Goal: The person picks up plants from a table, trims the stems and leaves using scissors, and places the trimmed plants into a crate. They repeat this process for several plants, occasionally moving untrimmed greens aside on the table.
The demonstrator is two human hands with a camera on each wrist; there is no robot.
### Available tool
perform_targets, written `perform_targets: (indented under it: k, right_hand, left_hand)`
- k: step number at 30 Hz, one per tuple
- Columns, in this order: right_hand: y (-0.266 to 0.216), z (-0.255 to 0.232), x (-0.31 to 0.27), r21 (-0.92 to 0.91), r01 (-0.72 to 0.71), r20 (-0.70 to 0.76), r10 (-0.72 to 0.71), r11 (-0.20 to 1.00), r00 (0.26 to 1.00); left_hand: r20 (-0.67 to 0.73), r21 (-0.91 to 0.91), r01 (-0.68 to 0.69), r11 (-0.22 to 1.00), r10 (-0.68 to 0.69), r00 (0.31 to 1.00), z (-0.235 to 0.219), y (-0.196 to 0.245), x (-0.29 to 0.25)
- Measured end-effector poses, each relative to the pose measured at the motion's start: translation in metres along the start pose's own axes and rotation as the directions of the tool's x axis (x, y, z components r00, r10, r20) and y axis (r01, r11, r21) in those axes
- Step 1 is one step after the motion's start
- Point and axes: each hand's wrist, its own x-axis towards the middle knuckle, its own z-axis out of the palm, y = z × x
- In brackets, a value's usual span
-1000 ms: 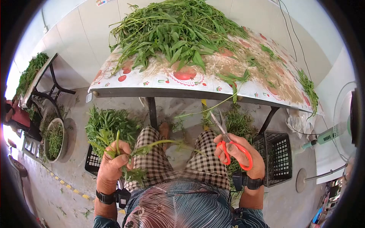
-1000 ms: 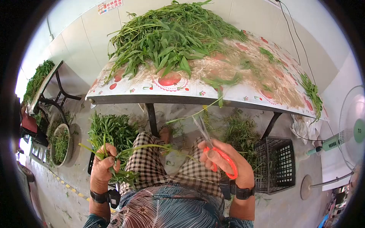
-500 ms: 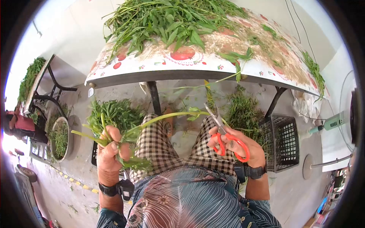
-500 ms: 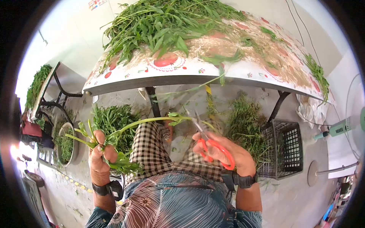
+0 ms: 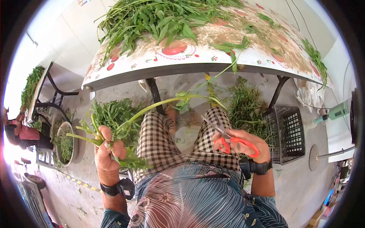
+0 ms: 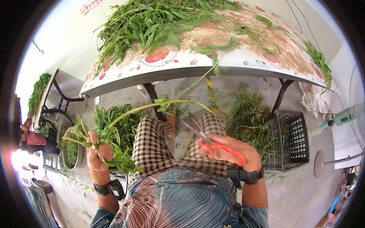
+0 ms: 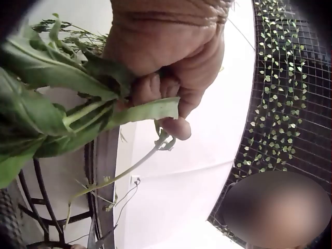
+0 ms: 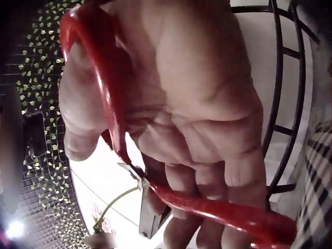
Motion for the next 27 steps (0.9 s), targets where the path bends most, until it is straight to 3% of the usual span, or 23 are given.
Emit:
perform_targets:
  k: [1, 4, 7, 9, 16, 18, 20, 22, 24, 27]
  right_hand:
    - [0.000, -0.001, 0.000, 0.041, -0.005, -0.001, 0.005, 0.999, 1.000]
    - [0.003, 0.002, 0.002, -0.309, 0.190, 0.051, -0.183, 0.932, 0.982]
    - [-0.004, 0.010, 0.012, -0.332, 0.104, -0.036, -0.123, 0.938, 0.992]
    - [0.000, 0.012, 0.020, -0.305, 0.179, -0.026, -0.196, 0.936, 0.980]
    - [-0.001, 0.020, 0.014, -0.225, 0.376, 0.083, -0.367, 0.899, 0.927]
    - [0.001, 0.018, 0.018, -0.315, 0.560, -0.079, -0.610, 0.766, 0.789]
    - [0.002, 0.015, 0.022, -0.355, 0.682, -0.255, -0.768, 0.640, 0.588]
    - [-0.006, 0.012, 0.025, -0.347, 0.713, -0.291, -0.792, 0.609, 0.536]
    - [-0.007, 0.013, 0.026, -0.442, 0.674, -0.269, -0.804, 0.592, 0.530]
    - [0.001, 0.024, 0.033, -0.603, 0.570, -0.195, -0.796, 0.559, 0.574]
  left_hand:
    - [0.003, -0.013, 0.007, 1.000, -0.007, 1.000, 0.000, 0.000, 0.000]
    - [0.025, -0.054, 0.025, 0.998, -0.024, 0.999, -0.001, 0.000, 0.000]
    - [0.107, -0.056, 0.027, 0.998, -0.021, 0.994, -0.001, 0.000, 0.001]
    - [0.217, -0.007, 0.005, 1.000, -0.004, 0.976, 0.002, 0.000, 0.005]
    - [0.190, -0.022, -0.012, 1.000, 0.015, 0.982, -0.001, -0.001, 0.003]
    - [0.228, -0.037, -0.005, 0.999, 0.013, 0.974, -0.003, -0.001, 0.003]
    - [0.255, -0.050, -0.010, 0.999, 0.022, 0.967, -0.002, -0.001, 0.002]
    - [0.274, -0.076, -0.012, 0.997, 0.032, 0.961, -0.001, -0.001, 0.001]
    - [0.289, -0.120, -0.012, 0.993, 0.046, 0.956, 0.001, -0.001, 0.002]
    - [0.333, -0.128, 0.013, 0.992, 0.030, 0.943, 0.003, -0.001, 0.004]
